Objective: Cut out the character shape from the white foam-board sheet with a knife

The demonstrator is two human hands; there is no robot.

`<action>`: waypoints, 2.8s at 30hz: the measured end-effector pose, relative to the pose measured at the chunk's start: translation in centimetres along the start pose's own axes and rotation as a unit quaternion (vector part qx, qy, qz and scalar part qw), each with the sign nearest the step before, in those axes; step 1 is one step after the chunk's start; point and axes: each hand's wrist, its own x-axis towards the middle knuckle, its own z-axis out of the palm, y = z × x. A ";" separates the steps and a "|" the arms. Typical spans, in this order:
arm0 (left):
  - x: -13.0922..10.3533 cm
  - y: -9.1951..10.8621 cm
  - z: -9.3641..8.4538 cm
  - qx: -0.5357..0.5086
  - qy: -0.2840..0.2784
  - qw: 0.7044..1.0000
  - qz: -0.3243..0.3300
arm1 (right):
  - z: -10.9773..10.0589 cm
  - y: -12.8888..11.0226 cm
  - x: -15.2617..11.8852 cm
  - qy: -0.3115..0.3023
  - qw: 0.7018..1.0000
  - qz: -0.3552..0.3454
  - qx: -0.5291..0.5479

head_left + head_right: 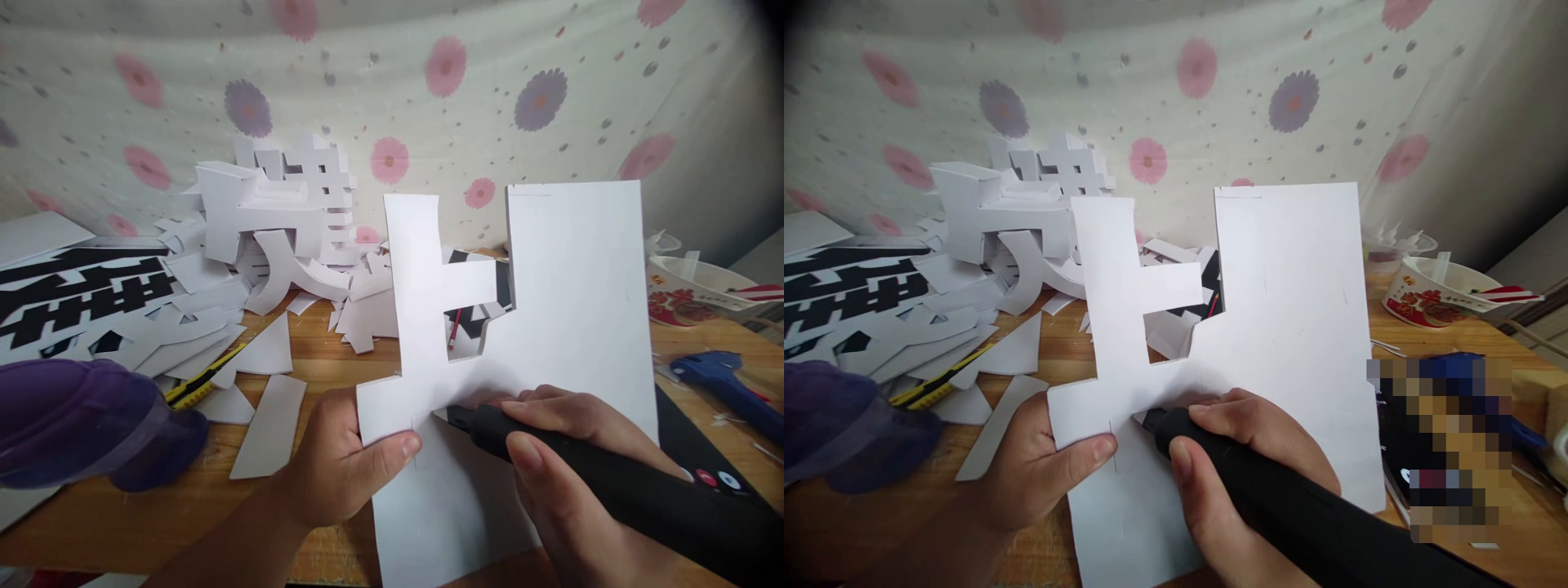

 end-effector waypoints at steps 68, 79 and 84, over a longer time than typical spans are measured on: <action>1.4 -0.3 -0.2 -0.170 0.081 0.977 -0.099 | 0.0 2.1 1.6 -0.081 0.991 -0.082 0.069; 1.3 -0.5 -0.4 -0.110 0.075 0.989 -0.060 | -1.4 2.0 3.0 -0.174 0.971 -0.143 0.075; 1.1 -0.5 -0.5 -0.093 0.069 0.991 -0.062 | -2.1 2.3 3.1 -0.204 0.964 -0.169 0.018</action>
